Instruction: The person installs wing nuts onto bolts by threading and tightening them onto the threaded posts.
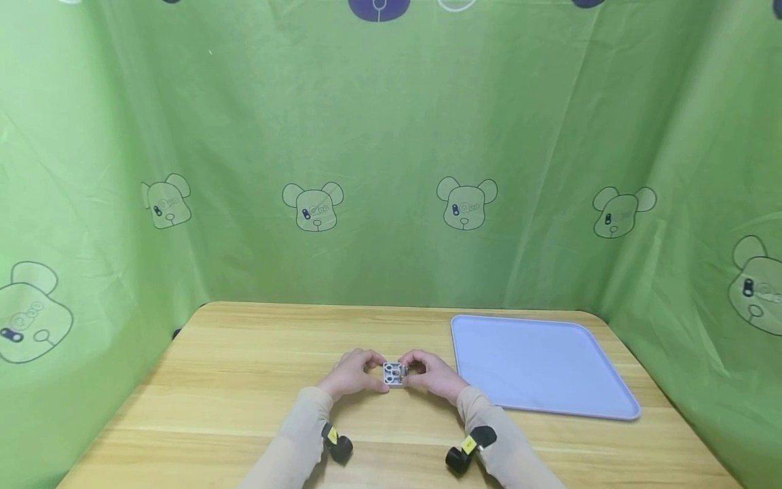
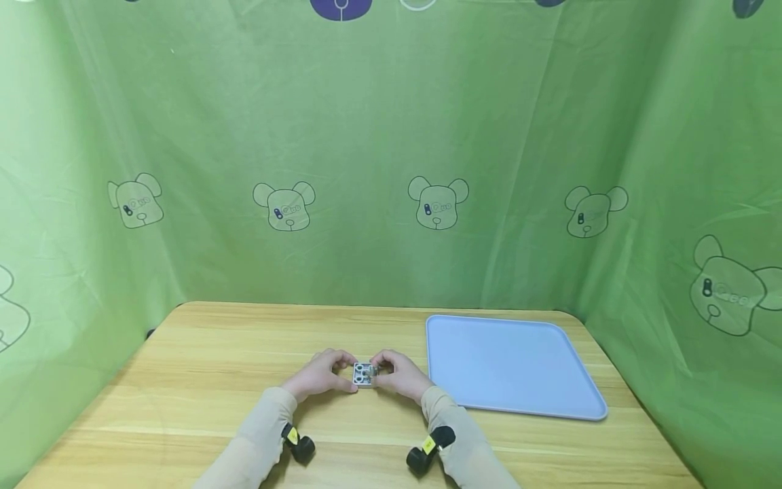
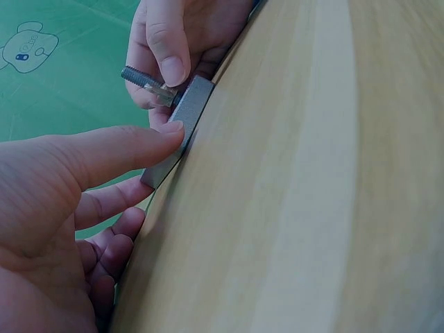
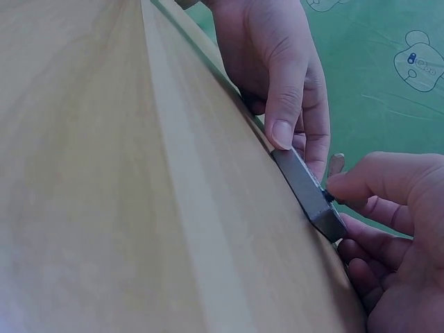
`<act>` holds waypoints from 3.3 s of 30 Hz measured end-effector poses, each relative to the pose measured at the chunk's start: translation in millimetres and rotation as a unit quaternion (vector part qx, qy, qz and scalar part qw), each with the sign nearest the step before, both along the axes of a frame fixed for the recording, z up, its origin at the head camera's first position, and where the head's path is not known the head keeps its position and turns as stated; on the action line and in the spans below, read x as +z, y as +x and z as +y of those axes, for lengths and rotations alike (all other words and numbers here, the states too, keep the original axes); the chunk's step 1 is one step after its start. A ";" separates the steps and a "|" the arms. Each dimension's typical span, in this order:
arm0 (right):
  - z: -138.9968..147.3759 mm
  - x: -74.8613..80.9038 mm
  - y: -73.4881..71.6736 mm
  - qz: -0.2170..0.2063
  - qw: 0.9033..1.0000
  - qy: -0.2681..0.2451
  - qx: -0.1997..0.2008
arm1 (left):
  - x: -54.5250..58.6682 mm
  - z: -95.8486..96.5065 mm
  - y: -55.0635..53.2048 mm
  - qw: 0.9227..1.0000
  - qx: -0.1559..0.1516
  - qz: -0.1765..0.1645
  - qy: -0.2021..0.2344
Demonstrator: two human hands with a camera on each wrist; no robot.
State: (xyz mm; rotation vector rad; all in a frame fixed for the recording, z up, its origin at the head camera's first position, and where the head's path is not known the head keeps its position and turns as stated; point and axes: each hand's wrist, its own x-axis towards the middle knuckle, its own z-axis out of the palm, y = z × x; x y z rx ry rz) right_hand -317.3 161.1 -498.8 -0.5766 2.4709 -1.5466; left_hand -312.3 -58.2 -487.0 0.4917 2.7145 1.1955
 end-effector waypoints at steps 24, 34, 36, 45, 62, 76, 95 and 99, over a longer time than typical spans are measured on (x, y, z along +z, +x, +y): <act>0.0 3.3 1.9 -0.013 1.000 -0.001 -0.007 | -0.7 -0.8 -0.3 1.000 0.003 -0.003 0.000; -1.1 1.8 0.4 -0.017 0.999 0.005 -0.029 | -0.3 -0.5 -0.1 1.000 0.002 -0.001 0.001; -0.8 1.4 0.8 -0.011 1.000 0.007 -0.022 | -0.2 -0.7 0.0 1.000 0.002 -0.003 0.001; 1.5 -0.2 0.9 0.002 1.000 0.001 0.014 | -0.8 -0.7 -0.9 1.000 -0.001 0.001 -0.005; -2.1 -2.3 -1.0 0.018 1.000 0.010 -0.008 | 1.2 -0.4 -0.4 1.000 -0.005 0.008 -0.012; 1.4 3.0 0.3 -0.011 1.000 0.005 0.002 | 1.5 -0.2 0.0 1.000 0.000 0.002 -0.009; 2.2 0.4 1.0 0.006 1.000 -0.005 0.026 | 1.9 -1.1 0.5 1.000 0.000 -0.002 -0.009; 1.9 0.3 1.1 0.006 1.000 -0.001 0.021 | 1.2 -0.8 0.4 1.000 0.000 -0.003 -0.009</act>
